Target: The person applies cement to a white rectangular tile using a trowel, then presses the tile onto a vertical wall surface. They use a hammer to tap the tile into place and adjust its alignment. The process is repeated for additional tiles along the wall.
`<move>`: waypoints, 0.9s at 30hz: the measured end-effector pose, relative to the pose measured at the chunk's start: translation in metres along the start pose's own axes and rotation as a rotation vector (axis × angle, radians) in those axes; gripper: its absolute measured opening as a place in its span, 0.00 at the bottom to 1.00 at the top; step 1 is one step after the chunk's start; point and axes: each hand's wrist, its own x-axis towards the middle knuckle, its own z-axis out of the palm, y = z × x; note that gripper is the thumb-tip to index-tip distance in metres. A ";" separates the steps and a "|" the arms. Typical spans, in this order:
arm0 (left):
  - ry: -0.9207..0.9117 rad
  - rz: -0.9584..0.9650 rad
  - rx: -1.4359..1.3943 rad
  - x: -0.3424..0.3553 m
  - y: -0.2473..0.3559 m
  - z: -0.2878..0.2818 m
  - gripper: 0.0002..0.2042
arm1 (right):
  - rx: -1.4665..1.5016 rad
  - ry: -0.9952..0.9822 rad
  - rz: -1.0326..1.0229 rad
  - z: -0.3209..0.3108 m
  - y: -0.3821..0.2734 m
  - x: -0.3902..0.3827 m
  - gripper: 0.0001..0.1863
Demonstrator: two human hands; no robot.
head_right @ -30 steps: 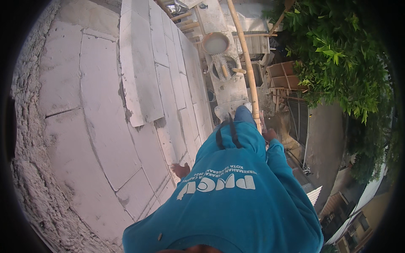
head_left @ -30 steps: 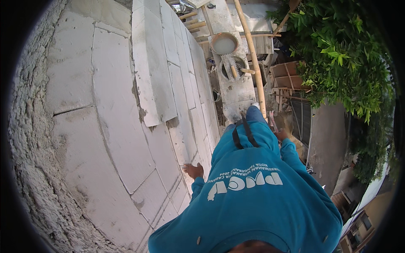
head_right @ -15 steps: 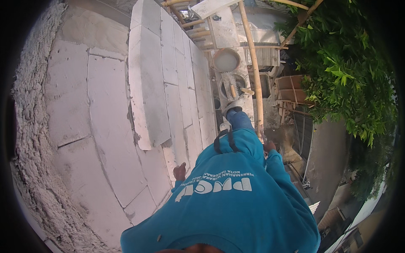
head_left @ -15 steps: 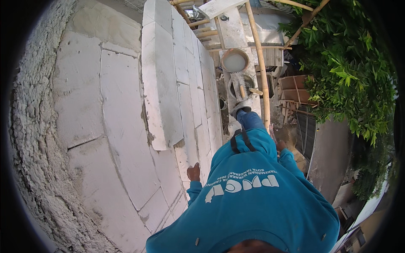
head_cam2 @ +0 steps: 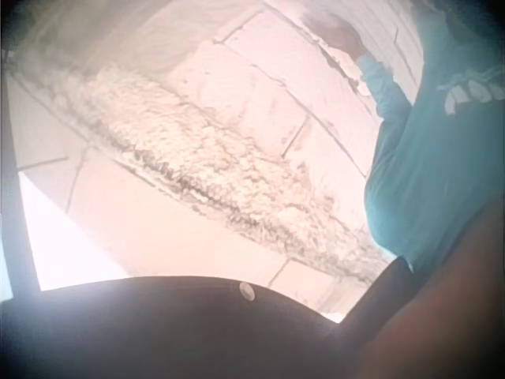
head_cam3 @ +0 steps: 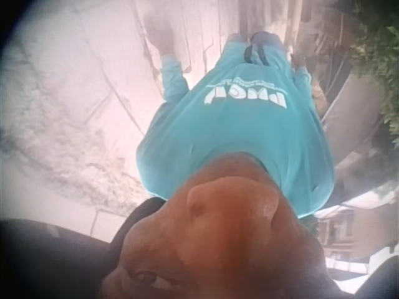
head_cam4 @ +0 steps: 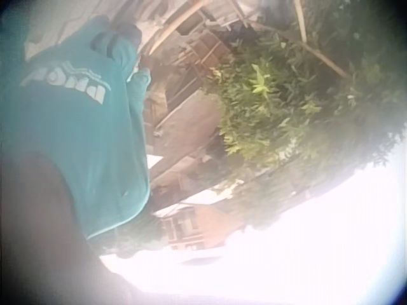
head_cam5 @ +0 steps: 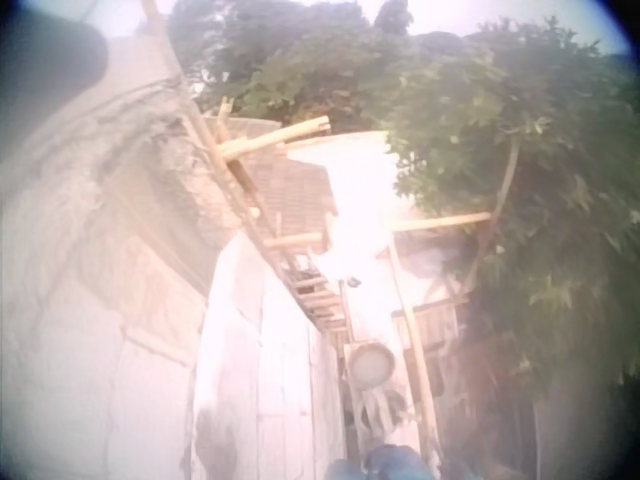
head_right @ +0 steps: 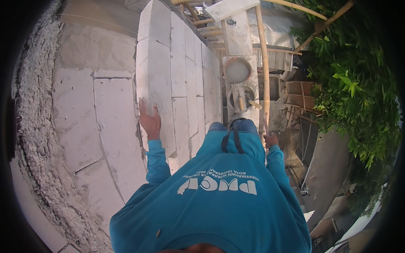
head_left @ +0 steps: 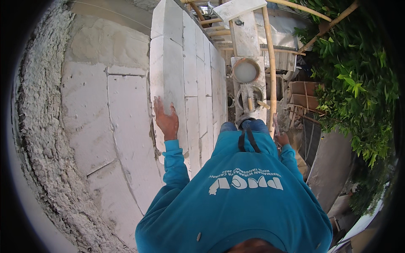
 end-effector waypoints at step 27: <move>-0.346 -0.262 0.521 0.038 0.000 0.042 0.40 | -0.105 -0.032 0.067 0.036 0.162 0.065 0.36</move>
